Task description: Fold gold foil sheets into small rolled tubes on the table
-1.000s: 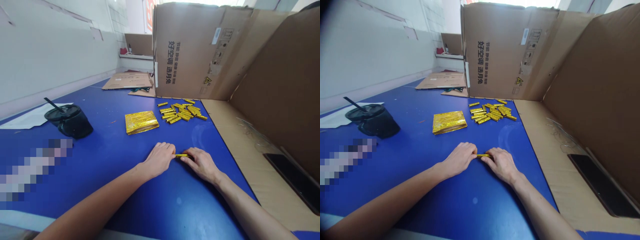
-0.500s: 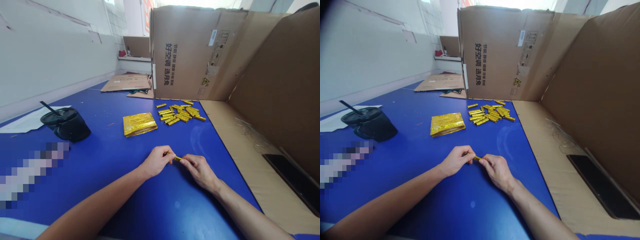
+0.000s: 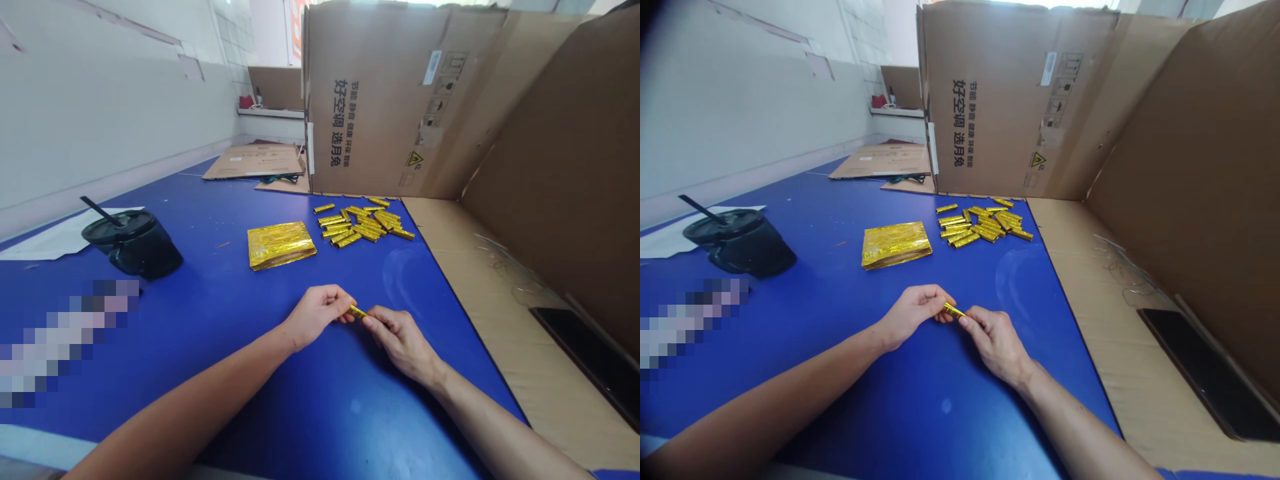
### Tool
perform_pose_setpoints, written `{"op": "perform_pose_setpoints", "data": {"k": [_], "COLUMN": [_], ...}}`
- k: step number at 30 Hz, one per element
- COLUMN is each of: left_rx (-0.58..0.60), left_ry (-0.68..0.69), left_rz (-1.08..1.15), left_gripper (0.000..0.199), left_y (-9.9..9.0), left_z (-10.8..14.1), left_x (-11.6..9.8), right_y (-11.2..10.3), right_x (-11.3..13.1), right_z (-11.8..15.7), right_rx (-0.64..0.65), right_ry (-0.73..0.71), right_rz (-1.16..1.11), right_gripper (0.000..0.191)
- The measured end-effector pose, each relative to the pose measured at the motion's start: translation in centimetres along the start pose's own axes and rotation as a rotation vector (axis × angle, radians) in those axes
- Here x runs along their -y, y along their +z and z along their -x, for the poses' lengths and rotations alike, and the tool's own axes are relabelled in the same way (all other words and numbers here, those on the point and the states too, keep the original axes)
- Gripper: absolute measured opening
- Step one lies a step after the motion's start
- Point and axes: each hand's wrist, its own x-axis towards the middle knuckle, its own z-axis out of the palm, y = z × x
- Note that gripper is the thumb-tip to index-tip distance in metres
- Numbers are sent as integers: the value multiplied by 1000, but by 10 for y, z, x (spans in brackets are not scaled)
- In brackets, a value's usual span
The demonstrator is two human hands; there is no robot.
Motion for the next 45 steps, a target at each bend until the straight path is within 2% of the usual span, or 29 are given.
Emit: {"op": "perform_pose_setpoints", "data": {"k": [3, 8, 11, 14, 19, 24, 31, 35, 40, 45], "left_rx": [-6, -41, -18, 14, -44, -37, -120, -146, -160, -148], "left_ry": [-9, -65, -55, -41, 6, 50, -13, -14, -16, -6], "left_rz": [1, 101, 85, 20, -155, -377, -140, -99, -84, -52], "left_gripper": [24, 24, 22, 20, 18, 18, 20, 22, 22, 22], "left_y": [-1, 0, 1, 2, 3, 9, 1, -2, -4, -6], "left_z": [0, 1, 1, 1, 5, 12, 5, 3, 1, 0], "left_x": [-1, -2, -2, -1, -2, -6, -7, -6, -3, -2], "right_y": [1, 4, 5, 4, 3, 5, 3, 2, 1, 0], "right_x": [1, 4, 4, 3, 9, 13, 10, 6, 9, 10], "right_z": [0, 1, 1, 1, 3, 4, 3, 2, 1, 1], "right_rx": [20, 46, 38, 34, 63, 126, 125, 118, 192, 132], "right_ry": [8, 7, 12, 4, 17, 36, 89, 112, 74, 23], "right_rz": [-13, -72, -91, -62, 18, 68, -80, -73, -104, -7], "right_gripper": [34, 34, 34, 34, 31, 34, 38, 38, 32, 32]}}
